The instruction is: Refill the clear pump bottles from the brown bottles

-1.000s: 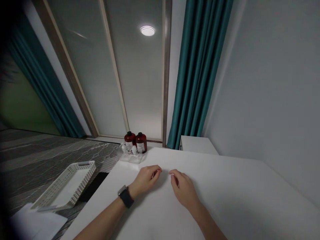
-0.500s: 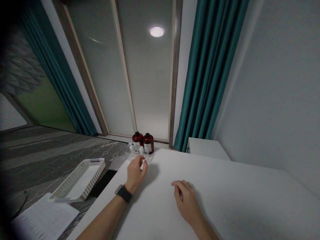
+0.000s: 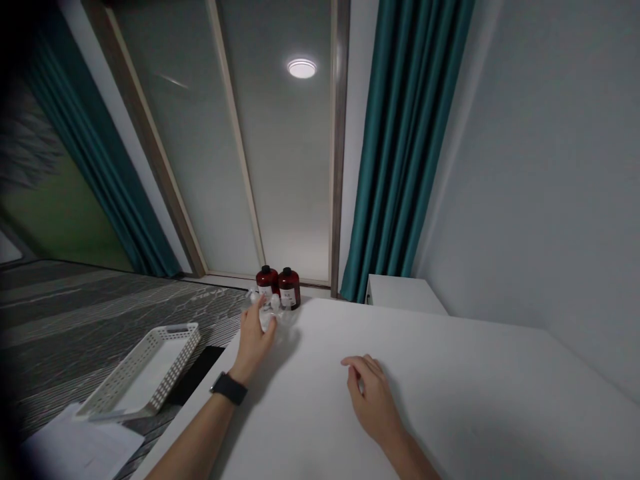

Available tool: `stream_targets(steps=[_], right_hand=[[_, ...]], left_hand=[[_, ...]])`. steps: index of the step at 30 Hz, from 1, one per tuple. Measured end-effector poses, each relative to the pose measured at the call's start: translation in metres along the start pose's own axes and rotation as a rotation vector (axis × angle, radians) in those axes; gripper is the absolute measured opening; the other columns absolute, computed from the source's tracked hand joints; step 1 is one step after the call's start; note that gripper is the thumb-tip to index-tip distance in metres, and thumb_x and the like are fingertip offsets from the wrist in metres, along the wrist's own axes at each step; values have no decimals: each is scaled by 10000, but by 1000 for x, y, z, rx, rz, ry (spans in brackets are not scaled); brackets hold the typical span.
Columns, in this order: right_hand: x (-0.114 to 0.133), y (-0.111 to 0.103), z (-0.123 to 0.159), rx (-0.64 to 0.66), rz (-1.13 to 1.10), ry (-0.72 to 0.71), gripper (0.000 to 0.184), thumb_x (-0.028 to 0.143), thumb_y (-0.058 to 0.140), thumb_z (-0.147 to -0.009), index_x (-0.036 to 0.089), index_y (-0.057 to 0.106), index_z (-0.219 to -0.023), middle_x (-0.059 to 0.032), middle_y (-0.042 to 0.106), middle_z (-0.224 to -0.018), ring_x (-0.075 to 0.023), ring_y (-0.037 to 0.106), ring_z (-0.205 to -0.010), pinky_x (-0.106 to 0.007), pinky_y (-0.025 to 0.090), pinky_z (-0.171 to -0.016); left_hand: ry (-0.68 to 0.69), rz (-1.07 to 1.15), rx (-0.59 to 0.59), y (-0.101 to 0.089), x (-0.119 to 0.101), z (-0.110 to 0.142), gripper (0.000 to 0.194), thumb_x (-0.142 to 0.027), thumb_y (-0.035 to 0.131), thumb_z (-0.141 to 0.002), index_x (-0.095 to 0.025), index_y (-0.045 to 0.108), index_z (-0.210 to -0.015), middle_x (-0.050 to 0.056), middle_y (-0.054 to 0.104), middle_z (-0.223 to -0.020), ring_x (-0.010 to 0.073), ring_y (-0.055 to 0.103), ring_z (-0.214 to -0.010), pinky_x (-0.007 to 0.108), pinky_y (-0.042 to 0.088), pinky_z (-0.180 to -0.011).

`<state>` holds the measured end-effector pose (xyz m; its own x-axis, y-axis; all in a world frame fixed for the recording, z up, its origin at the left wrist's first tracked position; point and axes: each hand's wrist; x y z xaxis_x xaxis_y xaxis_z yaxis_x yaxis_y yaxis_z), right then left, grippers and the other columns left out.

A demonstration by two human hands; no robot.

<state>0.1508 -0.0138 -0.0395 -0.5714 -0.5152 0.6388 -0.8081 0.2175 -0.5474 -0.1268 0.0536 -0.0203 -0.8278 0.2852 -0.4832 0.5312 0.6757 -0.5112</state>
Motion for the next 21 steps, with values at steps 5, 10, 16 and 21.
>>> stream_targets(steps=[5,10,16,21], right_hand=[[16,12,-13,176,22,-27,237,166,446,-926,224,650,-1030,-43,676,-859,-216,635,-834,-380,487,-831],[29,50,-58,298,5,-107,299,105,520,-866,213,624,-1124,-50,658,-932,-235,622,-924,-409,468,-870],[24,114,-117,227,-85,-105,406,219,628,-854,230,542,-1250,-80,573,-1118,-243,591,-1030,-426,492,-922],[22,143,-135,201,-107,-112,433,253,703,-806,256,553,-1212,-74,528,-1165,-259,553,-1150,-437,462,-1003]], left_hand=[[-88,85,-47,-8,-4,-8,384,-192,511,-836,-125,543,-1212,119,633,-1033,287,569,-996,448,482,-886],[-82,124,-10,-13,-7,-12,283,-192,480,-853,-155,584,-1113,43,573,-833,230,571,-820,350,487,-746],[-80,161,-37,-15,8,1,229,-185,450,-858,-170,590,-1039,20,548,-806,196,540,-760,315,455,-698],[-191,277,-13,-16,10,3,222,-192,462,-862,-178,587,-1045,-2,566,-770,161,532,-659,261,427,-587]])
Point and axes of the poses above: each hand's wrist, its own z-axis away from the middle knuckle, its own y-axis out of the palm, x = y × z
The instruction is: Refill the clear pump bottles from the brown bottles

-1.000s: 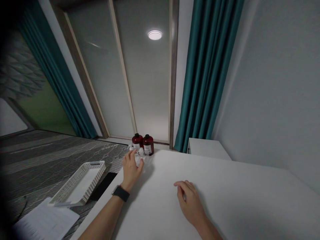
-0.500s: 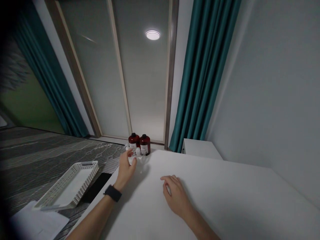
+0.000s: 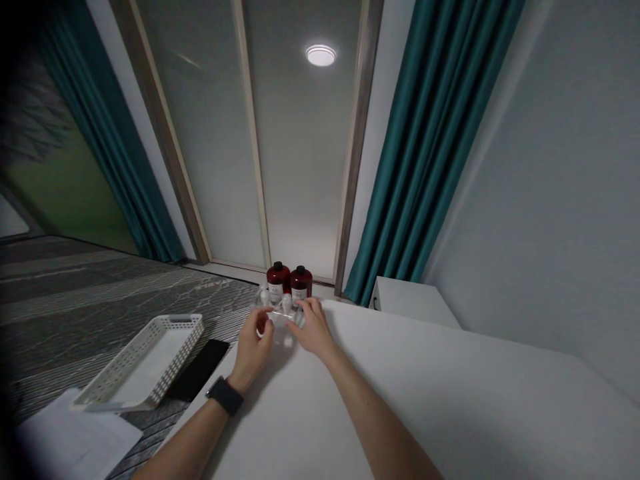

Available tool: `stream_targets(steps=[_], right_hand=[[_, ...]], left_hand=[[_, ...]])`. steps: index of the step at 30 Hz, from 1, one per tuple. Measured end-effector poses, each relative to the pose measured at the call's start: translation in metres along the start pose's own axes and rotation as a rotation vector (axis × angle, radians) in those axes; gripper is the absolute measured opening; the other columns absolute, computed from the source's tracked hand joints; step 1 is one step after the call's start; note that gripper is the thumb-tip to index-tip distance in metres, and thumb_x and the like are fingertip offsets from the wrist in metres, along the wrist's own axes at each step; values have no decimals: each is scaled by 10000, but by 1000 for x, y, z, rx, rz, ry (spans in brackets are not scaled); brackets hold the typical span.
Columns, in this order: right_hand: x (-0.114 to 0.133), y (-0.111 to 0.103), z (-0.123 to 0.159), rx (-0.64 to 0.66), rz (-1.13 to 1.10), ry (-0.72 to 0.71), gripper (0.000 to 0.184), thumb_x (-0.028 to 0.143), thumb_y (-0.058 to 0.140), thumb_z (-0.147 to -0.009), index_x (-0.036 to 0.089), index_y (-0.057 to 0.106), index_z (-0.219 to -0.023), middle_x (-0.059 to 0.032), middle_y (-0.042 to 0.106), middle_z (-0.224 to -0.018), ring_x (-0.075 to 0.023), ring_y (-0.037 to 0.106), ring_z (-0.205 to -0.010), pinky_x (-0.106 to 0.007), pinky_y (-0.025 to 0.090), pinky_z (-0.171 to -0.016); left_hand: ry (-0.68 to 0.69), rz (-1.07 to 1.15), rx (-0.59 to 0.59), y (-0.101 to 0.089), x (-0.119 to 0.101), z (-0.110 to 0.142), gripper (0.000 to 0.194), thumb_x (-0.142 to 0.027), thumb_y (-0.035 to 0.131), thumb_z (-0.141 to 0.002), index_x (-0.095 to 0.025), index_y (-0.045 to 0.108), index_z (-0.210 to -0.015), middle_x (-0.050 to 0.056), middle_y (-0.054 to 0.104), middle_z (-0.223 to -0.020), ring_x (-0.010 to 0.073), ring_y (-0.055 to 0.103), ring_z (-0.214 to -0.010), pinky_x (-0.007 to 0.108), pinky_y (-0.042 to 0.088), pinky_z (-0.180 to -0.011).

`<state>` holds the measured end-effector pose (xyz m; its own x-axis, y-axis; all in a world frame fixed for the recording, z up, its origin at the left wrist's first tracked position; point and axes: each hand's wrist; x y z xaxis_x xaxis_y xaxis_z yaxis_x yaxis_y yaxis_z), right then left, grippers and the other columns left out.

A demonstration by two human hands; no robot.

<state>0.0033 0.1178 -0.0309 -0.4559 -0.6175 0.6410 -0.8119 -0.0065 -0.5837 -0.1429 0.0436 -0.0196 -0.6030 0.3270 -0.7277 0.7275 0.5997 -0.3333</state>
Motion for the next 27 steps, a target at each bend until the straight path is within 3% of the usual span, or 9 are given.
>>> stream_targets(steps=[8,14,23,27], right_hand=[[-4,5,-8,34,-5,47,342,278,727,-782,237,552,-1072,-61,569,-1105,-264,609,-1015,-444,494,-883],[-3,-5,-6,84,-48,56,359,247,737,-769,226,528,-1060,-67,564,-1118,-226,605,-911,-415,505,-835],[9,-40,27,177,-214,62,325,197,672,-816,236,518,-1099,-50,552,-1113,-197,597,-934,-384,513,-857],[19,-51,33,233,-251,33,342,137,656,-790,237,510,-1083,-42,538,-1112,-189,580,-936,-379,505,-872]], left_hand=[[-115,130,-65,2,-4,-2,190,-230,471,-889,-177,580,-1035,35,591,-894,170,561,-743,280,472,-655],[43,84,-34,0,-5,1,265,-166,490,-871,-188,530,-1132,47,545,-956,200,548,-873,324,470,-759],[47,203,222,3,-8,8,590,-305,614,-871,-210,365,-1397,138,445,-1379,295,464,-1255,477,396,-1051],[65,237,416,3,-9,8,627,-372,684,-839,-212,417,-1384,138,462,-1393,313,419,-1320,491,341,-1110]])
Point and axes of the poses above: each hand's wrist, its own z-axis away from the middle knuckle, its own y-axis out of the palm, x = y × z
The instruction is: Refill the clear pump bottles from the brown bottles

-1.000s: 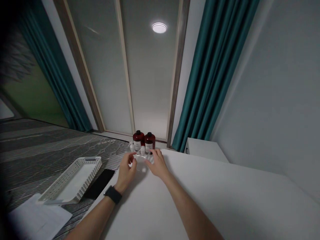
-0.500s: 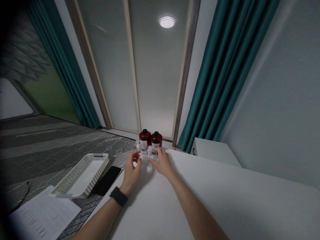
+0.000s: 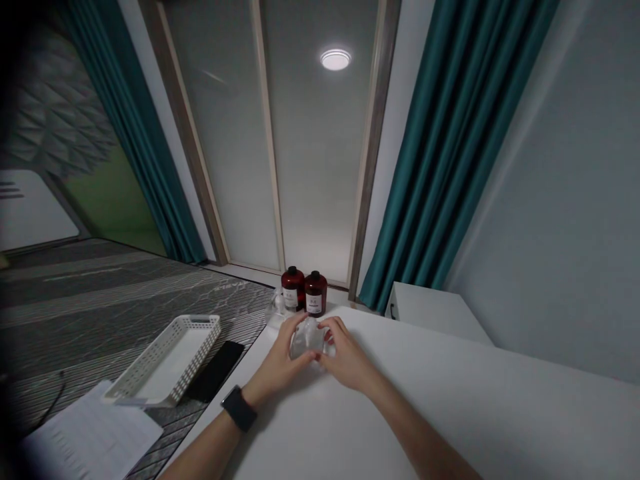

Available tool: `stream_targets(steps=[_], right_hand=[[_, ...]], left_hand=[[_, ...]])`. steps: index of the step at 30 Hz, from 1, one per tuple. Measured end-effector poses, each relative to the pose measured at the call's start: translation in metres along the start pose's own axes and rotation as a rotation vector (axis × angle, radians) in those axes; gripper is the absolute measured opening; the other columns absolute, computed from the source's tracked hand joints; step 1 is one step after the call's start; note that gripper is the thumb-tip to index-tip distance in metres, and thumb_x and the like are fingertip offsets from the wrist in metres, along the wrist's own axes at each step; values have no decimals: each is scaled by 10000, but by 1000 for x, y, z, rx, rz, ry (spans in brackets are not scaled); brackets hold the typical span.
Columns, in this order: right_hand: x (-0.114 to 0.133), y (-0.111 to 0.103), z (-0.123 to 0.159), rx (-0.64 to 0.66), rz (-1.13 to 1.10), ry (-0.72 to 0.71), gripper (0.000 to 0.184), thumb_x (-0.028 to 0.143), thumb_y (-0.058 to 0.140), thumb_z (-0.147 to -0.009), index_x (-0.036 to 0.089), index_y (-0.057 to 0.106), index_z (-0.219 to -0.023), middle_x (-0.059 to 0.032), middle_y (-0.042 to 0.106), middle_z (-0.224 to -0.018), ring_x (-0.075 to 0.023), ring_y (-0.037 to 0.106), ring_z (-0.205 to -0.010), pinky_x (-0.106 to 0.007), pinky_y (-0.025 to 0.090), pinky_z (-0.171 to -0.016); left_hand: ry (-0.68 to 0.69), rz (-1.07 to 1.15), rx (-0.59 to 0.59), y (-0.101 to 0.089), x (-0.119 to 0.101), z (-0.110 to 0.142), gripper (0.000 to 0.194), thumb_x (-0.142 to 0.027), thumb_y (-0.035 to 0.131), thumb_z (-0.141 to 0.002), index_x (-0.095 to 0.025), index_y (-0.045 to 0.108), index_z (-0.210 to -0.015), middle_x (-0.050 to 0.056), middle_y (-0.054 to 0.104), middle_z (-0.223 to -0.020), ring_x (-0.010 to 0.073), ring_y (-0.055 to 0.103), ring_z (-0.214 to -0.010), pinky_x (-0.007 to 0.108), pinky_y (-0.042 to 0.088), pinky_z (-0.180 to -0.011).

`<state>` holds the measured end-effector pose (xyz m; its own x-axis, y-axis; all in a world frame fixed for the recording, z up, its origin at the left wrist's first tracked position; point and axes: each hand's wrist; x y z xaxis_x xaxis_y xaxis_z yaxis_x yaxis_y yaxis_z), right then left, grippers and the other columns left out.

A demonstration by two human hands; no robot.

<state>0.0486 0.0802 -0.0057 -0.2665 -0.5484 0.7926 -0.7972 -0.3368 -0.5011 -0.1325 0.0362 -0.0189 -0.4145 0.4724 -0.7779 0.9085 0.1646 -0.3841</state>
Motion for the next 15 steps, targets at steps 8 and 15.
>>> stream_targets(steps=[8,15], right_hand=[[-5,-16,0,210,-46,-47,403,96,602,-757,239,575,-1134,-48,577,-1182,-186,596,-1002,-319,512,-823],[-43,-22,-65,-265,-14,45,262,271,505,-855,201,575,-1097,-108,625,-1114,-246,607,-997,-429,505,-858]], left_hand=[[-14,-75,166,-7,-8,-4,264,-289,697,-843,-200,634,-1084,57,584,-1063,239,566,-1035,359,454,-928],[-15,-111,179,-11,-11,-4,336,-277,719,-819,-207,624,-1134,70,595,-1100,254,572,-1064,380,456,-957]])
Point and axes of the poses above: each hand's wrist, its own z-axis away from the middle knuckle, its own y-axis out of the palm, x = y × z
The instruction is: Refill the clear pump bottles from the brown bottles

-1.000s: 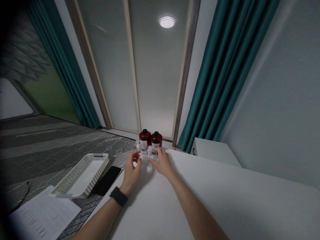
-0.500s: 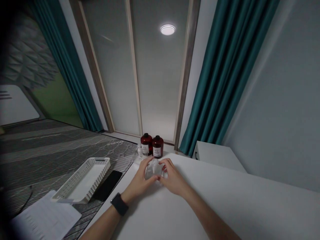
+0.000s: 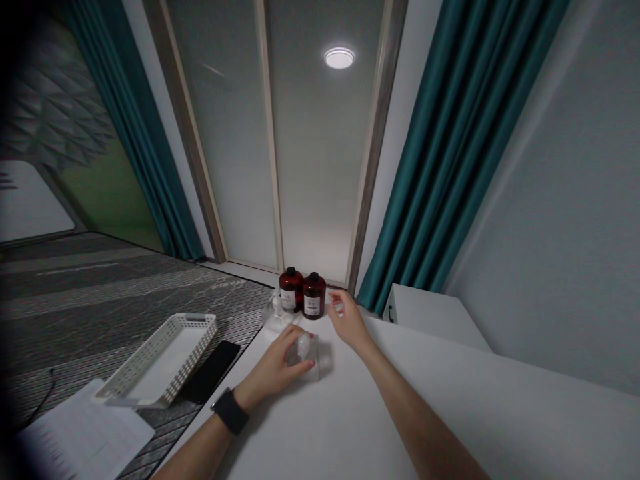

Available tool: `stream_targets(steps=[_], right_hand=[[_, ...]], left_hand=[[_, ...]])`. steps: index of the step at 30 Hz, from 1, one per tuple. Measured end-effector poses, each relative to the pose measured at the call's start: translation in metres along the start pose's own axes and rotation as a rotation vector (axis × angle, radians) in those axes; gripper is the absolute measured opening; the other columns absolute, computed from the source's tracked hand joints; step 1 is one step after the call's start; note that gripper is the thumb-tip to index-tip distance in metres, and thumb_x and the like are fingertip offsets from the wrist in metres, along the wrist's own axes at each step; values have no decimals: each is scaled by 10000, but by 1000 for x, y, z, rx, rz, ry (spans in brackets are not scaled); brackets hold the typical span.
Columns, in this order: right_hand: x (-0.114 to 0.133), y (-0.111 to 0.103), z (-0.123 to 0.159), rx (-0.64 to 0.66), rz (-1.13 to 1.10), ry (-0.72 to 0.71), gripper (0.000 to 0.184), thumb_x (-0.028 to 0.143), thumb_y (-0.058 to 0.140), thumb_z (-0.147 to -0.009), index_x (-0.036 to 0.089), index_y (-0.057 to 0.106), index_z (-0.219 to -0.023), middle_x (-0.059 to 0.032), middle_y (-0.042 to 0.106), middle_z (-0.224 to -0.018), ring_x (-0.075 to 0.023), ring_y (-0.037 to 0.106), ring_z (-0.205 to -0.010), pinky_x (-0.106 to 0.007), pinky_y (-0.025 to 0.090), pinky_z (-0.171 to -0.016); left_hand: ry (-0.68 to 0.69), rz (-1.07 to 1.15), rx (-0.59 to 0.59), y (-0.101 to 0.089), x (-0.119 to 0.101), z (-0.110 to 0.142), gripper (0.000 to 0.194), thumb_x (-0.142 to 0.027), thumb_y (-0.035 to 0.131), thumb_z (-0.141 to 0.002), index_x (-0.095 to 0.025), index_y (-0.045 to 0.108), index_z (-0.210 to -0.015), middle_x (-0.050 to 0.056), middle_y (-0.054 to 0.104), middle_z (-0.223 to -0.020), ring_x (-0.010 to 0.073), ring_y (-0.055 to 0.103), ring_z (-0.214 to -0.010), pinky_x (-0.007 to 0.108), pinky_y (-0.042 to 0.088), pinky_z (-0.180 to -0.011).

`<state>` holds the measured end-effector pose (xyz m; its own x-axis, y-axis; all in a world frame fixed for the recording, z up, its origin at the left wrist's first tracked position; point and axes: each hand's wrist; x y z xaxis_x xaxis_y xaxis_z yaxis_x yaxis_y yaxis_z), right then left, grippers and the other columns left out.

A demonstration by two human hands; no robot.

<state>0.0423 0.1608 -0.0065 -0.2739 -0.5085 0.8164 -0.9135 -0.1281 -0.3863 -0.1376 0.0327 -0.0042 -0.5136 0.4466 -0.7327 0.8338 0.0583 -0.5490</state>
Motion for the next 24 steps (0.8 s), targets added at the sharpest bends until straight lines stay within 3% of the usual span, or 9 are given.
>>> stream_targets(steps=[5,9,12,18,24], right_hand=[[-8,37,-37,-159,18,-5,602,405,639,-798,193,443,-1326,-170,500,-1328,-295,506,-1224,-493,445,-1010],[-11,56,-49,-170,10,11,735,409,703,-765,200,379,-1391,-168,468,-1405,-289,460,-1314,-488,350,-1118],[-15,61,-50,-141,-14,25,741,373,715,-759,202,369,-1391,-145,532,-1371,-264,515,-1279,-459,378,-1104],[-14,47,-36,-108,-69,48,698,361,733,-733,191,419,-1333,-114,643,-1232,-244,632,-1122,-435,461,-1028],[-9,7,6,-78,-116,77,670,326,734,-726,221,427,-1312,-88,661,-1212,-227,662,-1081,-423,492,-1003]], left_hand=[[11,-19,7,-1,0,2,344,-307,712,-832,-224,622,-1153,76,604,-1096,265,583,-1060,403,472,-948],[16,-28,16,-1,1,2,362,-296,718,-827,-228,616,-1168,75,604,-1107,263,583,-1063,400,469,-952],[9,-35,26,-1,2,2,371,-302,727,-822,-228,614,-1168,74,600,-1114,262,584,-1065,396,468,-953],[26,-47,39,-1,6,2,417,-285,753,-797,-225,590,-1177,74,593,-1144,261,576,-1097,395,460,-970],[-10,-52,-31,5,13,2,536,-272,759,-769,-214,528,-1249,91,599,-1188,267,578,-1102,416,462,-977]])
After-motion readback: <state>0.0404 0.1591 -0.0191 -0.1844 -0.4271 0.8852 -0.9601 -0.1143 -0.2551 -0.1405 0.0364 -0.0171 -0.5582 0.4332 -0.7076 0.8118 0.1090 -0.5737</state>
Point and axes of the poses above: each hand's wrist, its own z-axis away from the middle knuckle, its own y-axis out of the palm, x = y × z
